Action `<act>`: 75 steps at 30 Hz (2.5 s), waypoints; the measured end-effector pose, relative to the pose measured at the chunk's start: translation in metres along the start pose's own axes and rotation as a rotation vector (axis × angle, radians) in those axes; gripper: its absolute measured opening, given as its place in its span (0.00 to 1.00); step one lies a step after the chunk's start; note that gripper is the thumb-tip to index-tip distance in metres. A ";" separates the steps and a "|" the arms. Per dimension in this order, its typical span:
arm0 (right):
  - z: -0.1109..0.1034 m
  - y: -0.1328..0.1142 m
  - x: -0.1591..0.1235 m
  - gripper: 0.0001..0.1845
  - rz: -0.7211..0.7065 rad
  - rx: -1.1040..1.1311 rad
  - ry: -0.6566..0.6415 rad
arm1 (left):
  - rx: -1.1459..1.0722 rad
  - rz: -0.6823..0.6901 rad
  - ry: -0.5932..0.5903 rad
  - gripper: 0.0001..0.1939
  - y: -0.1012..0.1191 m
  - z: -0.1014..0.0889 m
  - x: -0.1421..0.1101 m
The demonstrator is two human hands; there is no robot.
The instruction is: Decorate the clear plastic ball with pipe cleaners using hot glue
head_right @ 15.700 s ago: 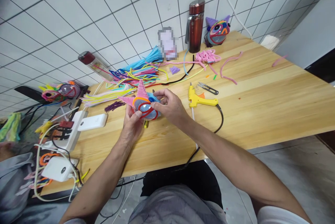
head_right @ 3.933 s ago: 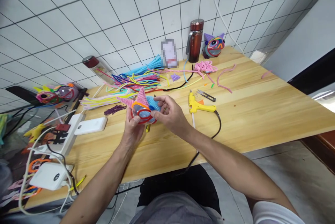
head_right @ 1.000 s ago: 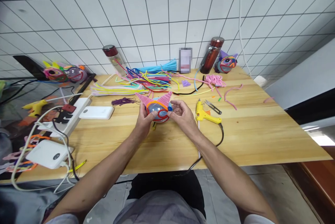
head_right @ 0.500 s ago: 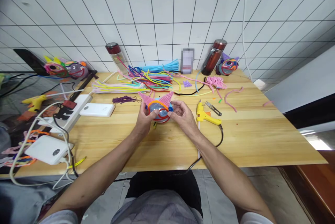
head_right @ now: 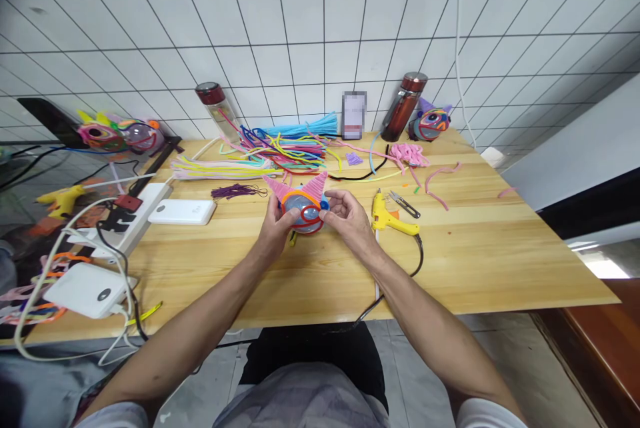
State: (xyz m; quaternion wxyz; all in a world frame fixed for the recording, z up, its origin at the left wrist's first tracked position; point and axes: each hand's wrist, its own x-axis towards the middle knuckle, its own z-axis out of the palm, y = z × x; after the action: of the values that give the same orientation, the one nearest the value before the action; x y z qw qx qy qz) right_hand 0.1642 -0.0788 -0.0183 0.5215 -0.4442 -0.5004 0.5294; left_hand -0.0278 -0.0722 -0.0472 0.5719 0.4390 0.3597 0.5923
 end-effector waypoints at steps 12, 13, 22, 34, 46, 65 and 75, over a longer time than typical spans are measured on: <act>-0.001 0.002 0.001 0.30 -0.024 -0.029 0.020 | 0.030 -0.018 -0.005 0.39 0.001 0.001 -0.001; -0.001 0.003 0.002 0.30 -0.021 -0.030 0.020 | 0.022 -0.015 -0.012 0.38 0.000 0.000 -0.001; -0.002 0.007 0.002 0.29 -0.011 -0.019 0.009 | -0.014 -0.033 -0.021 0.36 -0.003 0.000 -0.002; -0.004 0.011 0.001 0.29 -0.007 -0.030 -0.003 | -0.020 -0.056 -0.011 0.37 -0.004 0.000 -0.002; -0.002 0.008 -0.001 0.29 0.004 -0.013 0.006 | -0.026 -0.073 0.010 0.38 0.000 0.002 -0.003; -0.001 0.004 -0.001 0.31 0.029 0.026 -0.020 | -0.020 -0.073 0.041 0.36 -0.001 0.001 0.002; -0.004 0.001 0.000 0.31 -0.017 -0.011 0.002 | -0.079 -0.066 -0.019 0.41 0.001 0.001 0.003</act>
State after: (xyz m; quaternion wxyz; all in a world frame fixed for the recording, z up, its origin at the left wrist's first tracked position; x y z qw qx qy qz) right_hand 0.1685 -0.0784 -0.0195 0.5241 -0.4435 -0.5066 0.5215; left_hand -0.0276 -0.0697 -0.0456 0.6115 0.4097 0.3447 0.5825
